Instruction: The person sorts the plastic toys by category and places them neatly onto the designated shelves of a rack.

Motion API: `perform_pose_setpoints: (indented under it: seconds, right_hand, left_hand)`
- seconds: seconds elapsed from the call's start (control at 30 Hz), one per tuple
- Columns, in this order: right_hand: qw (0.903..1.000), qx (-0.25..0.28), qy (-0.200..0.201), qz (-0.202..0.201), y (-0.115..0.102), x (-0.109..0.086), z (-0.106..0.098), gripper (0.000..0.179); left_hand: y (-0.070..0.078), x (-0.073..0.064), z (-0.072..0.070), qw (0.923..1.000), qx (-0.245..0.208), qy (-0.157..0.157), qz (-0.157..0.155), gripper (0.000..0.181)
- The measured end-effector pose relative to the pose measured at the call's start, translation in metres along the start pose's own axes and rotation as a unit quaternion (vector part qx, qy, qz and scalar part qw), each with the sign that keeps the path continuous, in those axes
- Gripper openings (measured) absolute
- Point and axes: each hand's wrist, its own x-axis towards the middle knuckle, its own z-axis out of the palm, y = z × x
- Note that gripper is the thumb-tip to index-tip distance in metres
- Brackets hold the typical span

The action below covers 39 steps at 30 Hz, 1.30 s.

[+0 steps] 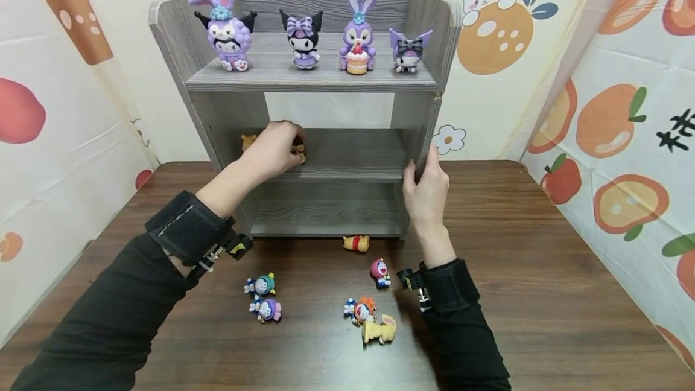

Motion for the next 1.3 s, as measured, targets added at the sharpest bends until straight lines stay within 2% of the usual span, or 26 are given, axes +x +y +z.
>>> perform_pose_setpoints:
  seconds: [0.33,0.5,0.6,0.67,0.73,0.8,0.87,0.97,1.07,1.13,1.17,1.23,1.3]
  right_hand:
    - [1.0000,-0.006,0.002,-0.004,-0.001,0.001,0.001,0.034]
    - [1.0000,-0.007,0.003,-0.006,-0.001,0.001,0.001,0.035]
    - [0.9999,-0.008,0.004,-0.006,-0.001,0.002,0.001,0.036]
    - [0.9999,-0.009,0.006,-0.007,-0.001,0.002,0.001,0.035]
    - [0.9999,-0.011,0.007,-0.009,-0.001,0.002,0.001,0.035]
    - [0.9998,-0.013,0.008,-0.011,-0.002,0.002,0.001,0.035]
    - [0.9998,-0.015,0.009,-0.012,-0.002,0.002,0.001,0.035]
    - [0.9998,-0.015,0.009,-0.010,-0.002,0.001,0.000,0.034]
    - [0.9998,-0.014,0.009,-0.006,-0.003,0.001,0.000,0.033]
    - [0.9999,-0.014,0.009,-0.005,-0.003,0.000,0.000,0.033]
    - [0.9999,-0.013,0.009,-0.004,-0.003,0.000,0.000,0.033]
    - [0.9999,-0.013,0.009,-0.004,-0.003,-0.001,0.000,0.033]
    - [0.9999,-0.011,0.009,-0.003,-0.002,-0.001,0.000,0.034]
  left_hand:
    - [-0.006,-0.003,0.002,0.9993,-0.030,0.019,-0.007,0.032]
    - [-0.006,-0.009,-0.002,0.9980,-0.052,0.029,-0.019,0.041]
    - [-0.005,-0.019,-0.008,0.9951,-0.076,0.061,-0.017,0.040]
    - [-0.006,-0.027,-0.009,0.9910,-0.089,0.100,-0.005,0.036]
    - [-0.009,-0.037,-0.009,0.9828,-0.106,0.151,0.009,0.031]
    - [-0.013,-0.046,-0.006,0.9690,-0.121,0.213,0.030,0.026]
    - [-0.018,-0.055,-0.002,0.9490,-0.141,0.278,0.049,0.022]
    - [-0.026,-0.064,0.008,0.9101,-0.170,0.372,0.066,0.016]
    - [-0.036,-0.072,0.020,0.8708,-0.197,0.447,0.060,0.012]
    - [-0.043,-0.076,0.029,0.8479,-0.210,0.485,0.046,0.012]
    - [-0.047,-0.078,0.033,0.8392,-0.212,0.499,0.038,0.012]
    - [-0.054,-0.081,0.043,0.8239,-0.219,0.522,0.018,0.017]
    - [-0.061,-0.082,0.051,0.8136,-0.226,0.536,-0.003,0.024]
